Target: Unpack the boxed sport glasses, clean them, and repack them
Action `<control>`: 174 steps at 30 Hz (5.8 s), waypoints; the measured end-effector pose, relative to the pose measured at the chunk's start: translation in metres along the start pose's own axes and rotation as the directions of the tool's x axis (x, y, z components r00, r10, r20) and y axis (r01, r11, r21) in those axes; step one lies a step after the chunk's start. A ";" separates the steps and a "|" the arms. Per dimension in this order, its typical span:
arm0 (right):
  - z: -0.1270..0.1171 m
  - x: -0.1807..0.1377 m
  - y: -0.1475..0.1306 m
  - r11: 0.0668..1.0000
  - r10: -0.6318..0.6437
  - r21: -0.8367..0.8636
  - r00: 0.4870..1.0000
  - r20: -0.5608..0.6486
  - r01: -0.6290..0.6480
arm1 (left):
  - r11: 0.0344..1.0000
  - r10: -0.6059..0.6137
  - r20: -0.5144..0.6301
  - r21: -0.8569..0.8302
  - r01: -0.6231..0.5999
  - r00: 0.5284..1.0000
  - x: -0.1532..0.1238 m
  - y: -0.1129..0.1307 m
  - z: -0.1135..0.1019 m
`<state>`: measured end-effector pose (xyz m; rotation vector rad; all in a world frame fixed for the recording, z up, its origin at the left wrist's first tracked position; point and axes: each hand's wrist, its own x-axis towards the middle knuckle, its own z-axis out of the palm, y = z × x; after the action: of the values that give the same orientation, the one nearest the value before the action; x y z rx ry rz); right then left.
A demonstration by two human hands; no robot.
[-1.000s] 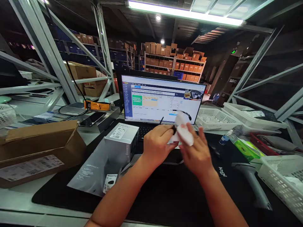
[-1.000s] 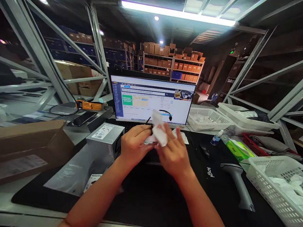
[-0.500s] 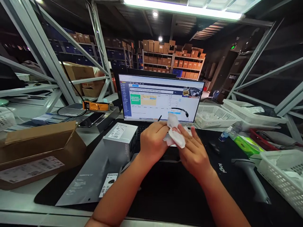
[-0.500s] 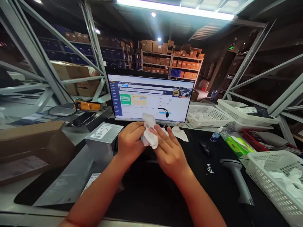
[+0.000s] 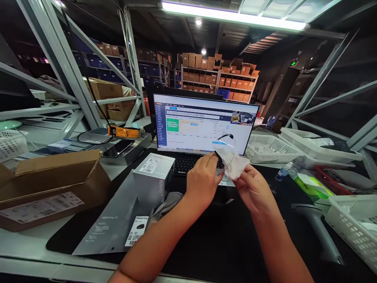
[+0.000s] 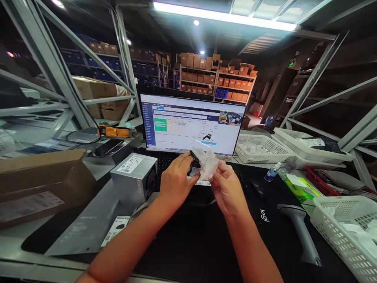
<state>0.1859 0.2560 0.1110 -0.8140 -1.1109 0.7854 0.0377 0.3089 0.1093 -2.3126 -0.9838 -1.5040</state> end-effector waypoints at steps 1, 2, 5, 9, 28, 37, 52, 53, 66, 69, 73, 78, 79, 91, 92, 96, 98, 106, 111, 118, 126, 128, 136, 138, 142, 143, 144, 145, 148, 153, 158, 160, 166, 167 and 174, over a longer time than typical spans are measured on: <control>0.003 -0.002 0.000 1.000 -0.008 -0.015 0.999 0.035 0.008 | 1.000 -0.001 0.031 0.002 0.001 1.000 -0.002 0.002 0.000; 0.004 -0.004 -0.001 0.999 -0.009 -0.039 0.998 0.054 0.011 | 1.000 -0.007 0.053 0.002 0.007 0.999 -0.003 0.004 0.001; 0.008 -0.009 -0.001 0.974 0.003 -0.228 1.000 -0.011 -0.005 | 1.000 0.006 0.080 -0.017 -0.005 0.997 -0.008 0.008 0.000; 0.016 -0.014 0.001 0.835 -0.139 -0.549 0.980 -0.139 0.041 | 0.996 0.057 0.043 -0.065 -0.054 0.997 -0.009 0.011 -0.001; -0.033 0.017 -0.021 1.000 0.008 0.013 0.930 -0.367 -0.003 | 0.958 0.224 0.232 -0.228 -0.171 0.947 -0.011 0.025 -0.005; 0.019 -0.014 -0.005 0.801 -0.188 -0.594 0.972 -0.141 0.069 | 0.978 -0.012 0.204 -0.203 0.055 0.979 -0.005 0.011 -0.006; -0.052 -0.007 -0.053 0.735 -0.015 -0.671 0.992 0.128 0.098 | 0.978 0.207 0.209 -0.051 -0.200 0.956 0.009 -0.003 -0.045; -0.049 -0.009 -0.053 0.718 0.016 -0.684 0.980 0.198 0.127 | 0.959 0.284 0.231 -0.079 -0.273 0.931 0.009 -0.003 -0.046; -0.007 -0.016 -0.026 0.523 0.039 -0.828 0.965 0.258 0.200 | 0.849 0.523 0.274 -0.250 -0.465 0.807 0.012 -0.020 -0.019; -0.025 -0.011 -0.037 0.579 0.276 -0.803 0.894 0.354 0.140 | 0.831 0.535 0.246 -0.326 -0.450 0.808 0.012 -0.022 -0.016; -0.054 -0.006 -0.059 0.696 0.374 -0.715 0.822 0.430 0.057 | 0.853 0.450 0.208 -0.389 -0.349 0.868 0.010 -0.020 -0.017; -0.083 0.005 -0.054 0.818 -0.100 -0.572 0.994 -0.054 0.051 | 0.908 0.256 0.089 -0.365 -0.208 0.963 0.009 -0.022 -0.015; -0.088 0.009 -0.050 0.860 -0.207 -0.506 0.956 -0.210 0.075 | 0.915 0.205 0.040 -0.362 -0.177 0.978 0.009 -0.022 -0.014; -0.025 0.006 -0.018 0.974 0.151 0.175 0.988 -0.023 -0.145 | 0.937 -0.125 -0.189 -0.345 0.053 0.974 0.012 -0.021 -0.016; -0.014 0.001 -0.012 0.971 0.144 0.190 0.989 0.024 -0.146 | 0.940 -0.133 -0.192 -0.334 0.063 0.972 0.011 -0.021 -0.015; 0.019 -0.011 0.021 0.986 0.040 0.161 0.999 0.022 -0.043 | 0.970 -0.108 -0.219 -0.236 0.054 0.970 0.006 -0.014 -0.009; 0.027 -0.013 0.035 0.990 -0.021 0.136 0.996 -0.085 0.032 | 0.983 -0.049 -0.243 -0.186 0.003 0.969 0.002 -0.008 -0.006; 0.025 -0.009 0.017 0.967 0.081 0.252 0.978 -0.192 -0.031 | 0.979 0.105 -0.213 -0.149 -0.139 0.971 -0.002 -0.004 -0.001; 0.004 0.006 -0.004 0.895 0.261 0.397 0.961 -0.094 -0.205 | 0.971 0.151 -0.192 -0.158 -0.182 0.970 -0.001 -0.002 0.000; 0.006 0.004 -0.003 0.874 0.254 0.456 0.958 -0.134 -0.168 | 0.975 0.078 -0.183 -0.192 -0.114 0.980 -0.005 0.003 0.005; 0.017 0.000 0.004 0.872 0.259 0.457 0.957 -0.126 -0.176 | 0.978 0.116 -0.170 -0.154 -0.143 0.979 -0.003 0.002 0.004; 0.001 0.006 -0.007 0.863 0.267 0.465 0.959 -0.091 -0.197 | 0.974 0.133 -0.178 -0.160 -0.162 0.975 -0.003 0.006 0.003; 0.026 -0.008 0.010 0.918 0.148 0.396 0.949 -0.278 -0.027 | 0.981 0.096 -0.193 -0.146 -0.125 0.977 -0.004 0.003 0.004; 0.032 -0.009 0.016 0.919 0.173 0.389 0.949 -0.262 -0.061 | 0.986 0.073 -0.168 -0.134 -0.096 0.983 -0.003 0.000 0.004; 0.012 0.006 0.004 0.870 0.270 0.458 0.953 -0.139 -0.180 | 0.981 0.050 -0.087 -0.182 -0.066 0.995 -0.002 0.001 0.002; 0.004 0.009 -0.001 0.864 0.274 0.467 0.954 -0.120 -0.189 | 0.978 0.052 -0.085 -0.198 -0.068 0.995 -0.002 0.002 0.001; -0.003 0.012 -0.006 0.863 0.270 0.468 0.957 -0.108 -0.190 | 0.975 0.056 -0.092 -0.208 -0.074 0.994 -0.002 0.003 0.001; -0.008 0.014 -0.010 0.864 0.264 0.467 0.959 -0.105 -0.187 | 0.973 0.061 -0.102 -0.214 -0.082 0.993 -0.001 0.004 0.000; -0.012 0.013 -0.017 0.878 0.243 0.449 0.963 -0.116 -0.167 | 0.973 0.068 -0.121 -0.213 -0.092 0.990 0.000 0.003 -0.003; 0.011 -0.005 -0.005 0.920 0.169 0.380 0.972 -0.166 -0.095 | 0.982 0.045 -0.161 -0.172 -0.073 0.986 0.002 -0.001 -0.005; 0.028 -0.017 0.008 0.941 0.183 0.324 0.952 -0.245 -0.098 | 0.977 0.069 -0.136 -0.192 -0.094 0.988 0.000 -0.002 -0.005; 0.023 -0.012 0.006 0.919 0.235 0.365 0.949 -0.209 -0.147 | 0.971 0.051 -0.071 -0.231 -0.066 0.996 0.000 -0.003 -0.007; -0.002 0.006 -0.011 0.872 0.292 0.433 0.953 -0.083 -0.229 | 0.958 0.015 0.005 -0.285 -0.013 1.000 0.006 -0.009 -0.013; -0.004 0.007 -0.012 0.882 0.295 0.407 0.952 -0.083 -0.237 | 0.957 0.010 0.024 -0.289 -0.003 1.000 0.007 -0.010 -0.013; -0.042 0.014 -0.018 0.958 0.283 -0.009 0.949 -0.140 -0.287 | 0.925 -0.090 0.176 -0.349 0.147 0.980 0.017 -0.035 -0.028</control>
<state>0.2319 0.2525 0.1231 -1.0531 -0.8934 0.9396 -0.0007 0.3277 0.1308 -2.7064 -0.9682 -1.6945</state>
